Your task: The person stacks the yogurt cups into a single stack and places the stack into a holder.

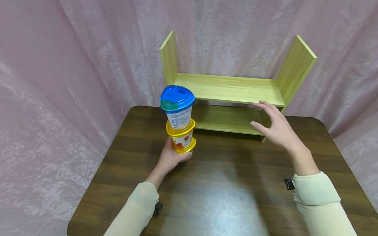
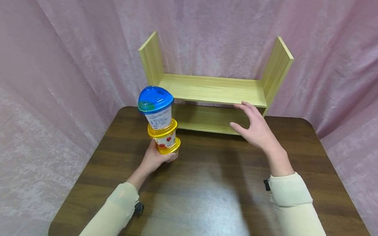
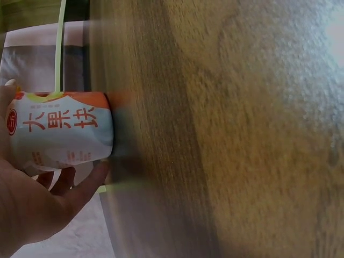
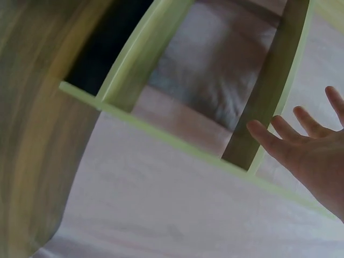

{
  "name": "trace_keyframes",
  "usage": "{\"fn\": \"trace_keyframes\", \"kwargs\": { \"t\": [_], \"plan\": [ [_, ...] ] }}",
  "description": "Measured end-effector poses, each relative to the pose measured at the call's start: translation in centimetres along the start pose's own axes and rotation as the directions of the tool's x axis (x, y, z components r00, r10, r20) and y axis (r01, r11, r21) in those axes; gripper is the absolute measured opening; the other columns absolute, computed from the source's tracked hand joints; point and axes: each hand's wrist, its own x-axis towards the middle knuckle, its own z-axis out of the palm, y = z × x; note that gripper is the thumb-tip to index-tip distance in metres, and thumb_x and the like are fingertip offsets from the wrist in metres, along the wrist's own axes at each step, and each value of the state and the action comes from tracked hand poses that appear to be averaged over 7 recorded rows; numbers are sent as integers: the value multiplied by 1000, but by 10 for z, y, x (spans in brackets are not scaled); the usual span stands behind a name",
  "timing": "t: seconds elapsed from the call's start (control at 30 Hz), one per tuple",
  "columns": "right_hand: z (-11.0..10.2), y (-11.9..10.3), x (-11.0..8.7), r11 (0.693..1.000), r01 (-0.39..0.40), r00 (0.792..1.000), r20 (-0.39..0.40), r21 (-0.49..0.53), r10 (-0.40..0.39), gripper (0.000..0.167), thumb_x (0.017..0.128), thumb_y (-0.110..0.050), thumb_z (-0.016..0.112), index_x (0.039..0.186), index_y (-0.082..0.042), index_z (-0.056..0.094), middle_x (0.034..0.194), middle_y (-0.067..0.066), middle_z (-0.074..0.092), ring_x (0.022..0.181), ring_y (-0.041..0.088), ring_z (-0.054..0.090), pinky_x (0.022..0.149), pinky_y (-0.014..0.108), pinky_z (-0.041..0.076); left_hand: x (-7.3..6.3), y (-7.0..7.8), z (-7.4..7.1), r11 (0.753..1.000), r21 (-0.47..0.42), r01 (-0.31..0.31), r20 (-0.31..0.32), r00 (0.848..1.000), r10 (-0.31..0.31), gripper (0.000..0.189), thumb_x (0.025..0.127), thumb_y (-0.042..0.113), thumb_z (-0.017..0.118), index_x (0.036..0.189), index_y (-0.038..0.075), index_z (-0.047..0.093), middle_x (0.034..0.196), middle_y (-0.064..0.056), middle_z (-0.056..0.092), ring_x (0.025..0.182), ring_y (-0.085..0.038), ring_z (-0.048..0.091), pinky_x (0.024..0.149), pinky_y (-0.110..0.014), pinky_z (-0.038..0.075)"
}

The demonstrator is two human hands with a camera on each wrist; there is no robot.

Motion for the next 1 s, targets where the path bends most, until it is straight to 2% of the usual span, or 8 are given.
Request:
{"fn": "trace_keyframes", "kwargs": {
  "t": [0.27,0.33,0.43,0.53,0.67,0.77,0.87,1.0],
  "plan": [
    [-16,20,-9,998,-24,984,-176,49,33,55,98,-27,66,148,-12,49,152,15,42,132,39,43,97,56,43,0,2,0,1000,-7,4,-8,1000,-4,88,74,22,92,142,31,38,135,9,52,121,-18,56,109,-47,42],
    [-19,25,-12,997,-38,974,-221,69,52,52,98,-27,66,145,-10,52,148,15,46,133,40,44,100,43,46,0,2,0,1000,-9,4,-4,1000,-4,88,74,21,92,143,31,37,135,8,52,122,-18,55,109,-48,42],
    [-22,34,-15,995,-67,955,-284,81,87,47,98,-27,65,141,-9,57,142,15,51,128,39,50,92,20,45,0,2,0,1000,-8,1,2,1000,-1,90,74,21,92,144,30,36,136,7,52,122,-19,55,110,-48,42],
    [-23,43,-17,991,-99,935,-333,93,125,43,98,-27,65,136,-7,59,135,14,54,121,29,55,83,9,41,0,1,0,1000,-12,1,3,1000,-1,90,74,22,92,144,30,36,137,6,52,122,-19,55,110,-48,42],
    [-24,52,-19,983,-151,910,-373,107,180,41,98,-27,65,132,-4,61,122,11,58,102,4,56,79,8,42,-1,1,1,1000,-11,5,3,1000,-5,90,74,22,92,144,29,36,136,6,52,122,-19,55,109,-48,42],
    [-25,57,-18,971,-210,889,-389,118,240,42,98,-31,63,130,-4,59,115,9,59,93,-4,52,75,13,42,-2,1,1,1000,-8,16,-1,1000,-16,89,74,23,92,143,29,36,135,7,52,121,-19,56,109,-48,43],
    [-27,62,-14,953,-261,884,-359,157,301,50,100,-36,59,138,-5,52,126,11,60,103,4,56,78,18,41,-2,1,2,1000,-2,23,-7,1000,-23,89,74,24,92,143,30,36,134,8,52,120,-19,56,109,-46,43],
    [-28,68,-4,930,-275,912,-239,245,333,66,103,-43,52,156,-10,31,154,16,42,136,27,48,97,28,46,-3,0,2,1000,-5,27,-14,1000,-27,89,73,24,92,142,31,36,133,8,52,119,-19,56,108,-47,44]
  ]
}}
